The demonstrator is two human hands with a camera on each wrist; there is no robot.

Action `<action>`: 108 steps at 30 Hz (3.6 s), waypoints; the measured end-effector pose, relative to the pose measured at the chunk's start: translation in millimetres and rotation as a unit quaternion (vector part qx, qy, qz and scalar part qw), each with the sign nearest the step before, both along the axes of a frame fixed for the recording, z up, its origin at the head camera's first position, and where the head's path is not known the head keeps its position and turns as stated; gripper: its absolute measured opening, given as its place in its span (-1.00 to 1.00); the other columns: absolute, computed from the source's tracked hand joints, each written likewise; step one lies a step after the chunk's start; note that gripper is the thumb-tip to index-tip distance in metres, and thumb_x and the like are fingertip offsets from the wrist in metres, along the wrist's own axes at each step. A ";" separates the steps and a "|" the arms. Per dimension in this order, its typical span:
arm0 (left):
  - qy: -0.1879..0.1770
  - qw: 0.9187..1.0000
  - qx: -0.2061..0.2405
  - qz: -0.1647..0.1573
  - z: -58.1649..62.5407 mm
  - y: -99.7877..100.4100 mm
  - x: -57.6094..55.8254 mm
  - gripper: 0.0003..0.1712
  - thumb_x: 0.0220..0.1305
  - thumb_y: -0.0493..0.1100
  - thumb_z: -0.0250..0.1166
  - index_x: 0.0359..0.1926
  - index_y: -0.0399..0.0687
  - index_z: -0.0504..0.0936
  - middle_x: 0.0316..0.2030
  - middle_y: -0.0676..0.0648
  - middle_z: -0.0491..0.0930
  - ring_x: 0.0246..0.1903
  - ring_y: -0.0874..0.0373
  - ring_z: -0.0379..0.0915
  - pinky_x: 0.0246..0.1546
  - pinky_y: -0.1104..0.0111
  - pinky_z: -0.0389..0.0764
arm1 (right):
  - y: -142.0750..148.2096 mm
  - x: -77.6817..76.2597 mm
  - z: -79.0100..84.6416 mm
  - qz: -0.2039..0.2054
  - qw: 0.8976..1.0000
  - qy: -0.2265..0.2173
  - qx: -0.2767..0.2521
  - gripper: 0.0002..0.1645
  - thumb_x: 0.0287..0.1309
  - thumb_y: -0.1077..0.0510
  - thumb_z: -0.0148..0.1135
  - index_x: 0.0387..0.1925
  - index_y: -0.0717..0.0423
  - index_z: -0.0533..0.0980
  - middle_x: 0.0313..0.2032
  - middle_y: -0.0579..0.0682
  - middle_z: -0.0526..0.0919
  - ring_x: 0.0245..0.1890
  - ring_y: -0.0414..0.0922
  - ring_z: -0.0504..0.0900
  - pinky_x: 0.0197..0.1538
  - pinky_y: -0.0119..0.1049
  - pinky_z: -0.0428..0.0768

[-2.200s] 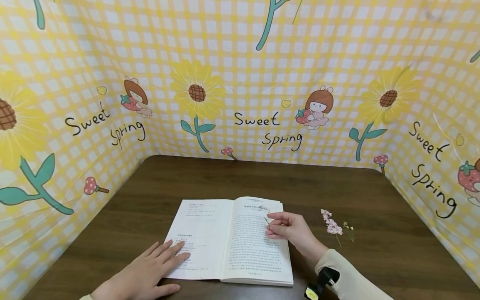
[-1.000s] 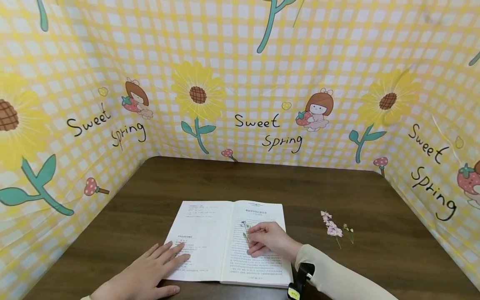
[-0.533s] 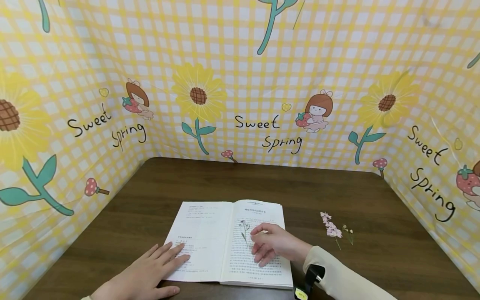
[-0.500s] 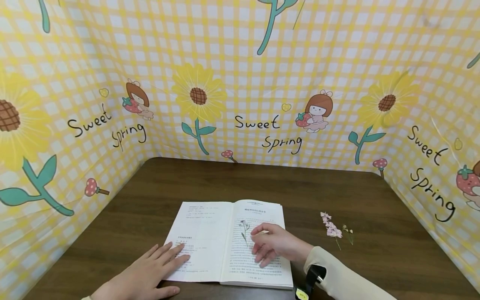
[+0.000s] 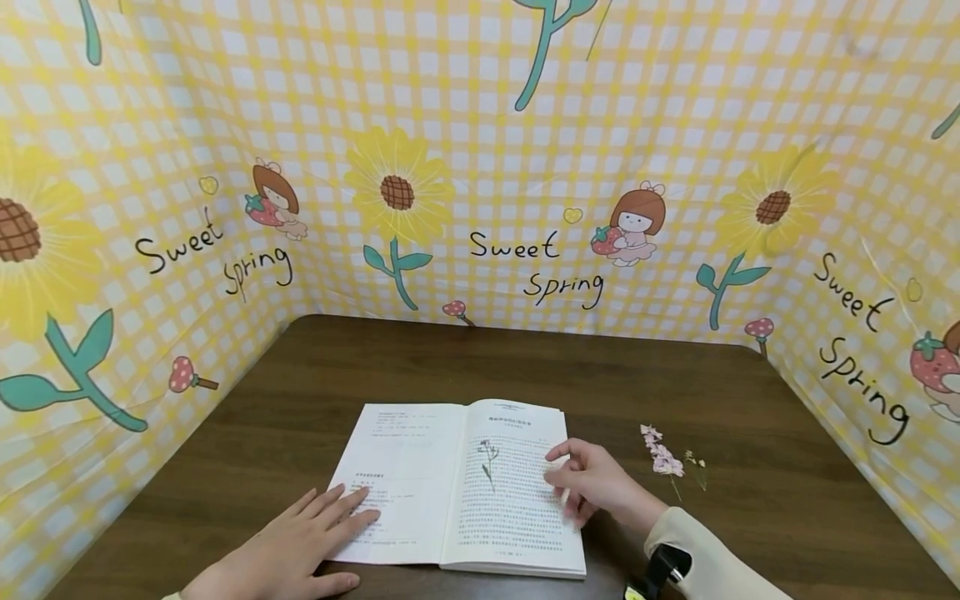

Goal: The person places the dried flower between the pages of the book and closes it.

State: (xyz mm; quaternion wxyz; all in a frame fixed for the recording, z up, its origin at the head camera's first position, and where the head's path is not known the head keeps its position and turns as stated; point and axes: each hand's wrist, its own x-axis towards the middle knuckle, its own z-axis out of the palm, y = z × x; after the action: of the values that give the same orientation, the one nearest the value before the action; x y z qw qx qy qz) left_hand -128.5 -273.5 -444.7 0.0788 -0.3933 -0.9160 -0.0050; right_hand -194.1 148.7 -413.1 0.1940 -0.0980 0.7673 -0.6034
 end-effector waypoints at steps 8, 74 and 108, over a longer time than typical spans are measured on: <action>0.008 1.000 0.000 0.002 -1.2 -1.1 -0.3 -0.21 0.32 0.36 0.18 0.38 -0.01 0.42 0.31 -0.23 0.42 0.21 -0.34 0.38 0.06 -0.20 0.43 | 14.6 4.9 -11.6 -0.008 0.998 0.017 0.058 -0.29 0.07 0.17 0.47 0.18 0.29 0.32 -0.58 0.04 0.50 -0.82 -0.18 0.45 -0.76 -0.31 0.48; -0.053 0.998 0.012 0.020 1.4 1.6 -0.8 -0.18 0.36 0.39 0.08 0.42 -0.02 0.35 0.37 -0.28 0.33 0.26 -0.36 0.31 0.05 -0.30 0.38 | 34.5 -0.4 5.0 0.022 0.999 -0.030 -0.002 -0.32 0.24 0.29 0.26 0.26 0.62 0.27 -0.21 0.25 0.72 -0.35 0.06 0.75 -0.33 -0.07 0.72; -0.051 0.998 0.026 0.033 -1.1 1.2 0.9 -0.20 0.36 0.42 0.05 0.42 0.08 0.35 0.37 -0.22 0.35 0.26 -0.31 0.32 -0.01 -0.33 0.40 | 48.1 1.9 1.4 -0.027 0.976 -0.132 -0.172 -0.31 0.49 0.15 -0.09 0.44 0.35 -0.09 0.08 0.17 0.46 -0.08 0.06 0.69 -0.02 -0.02 0.65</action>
State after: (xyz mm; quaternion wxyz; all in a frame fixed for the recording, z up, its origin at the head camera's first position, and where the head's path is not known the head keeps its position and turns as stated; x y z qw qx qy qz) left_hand -127.6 -272.4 -445.8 0.0422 -0.3597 -0.9310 -0.0460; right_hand -192.1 196.8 -411.7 0.2573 -0.0291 0.6222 -0.7388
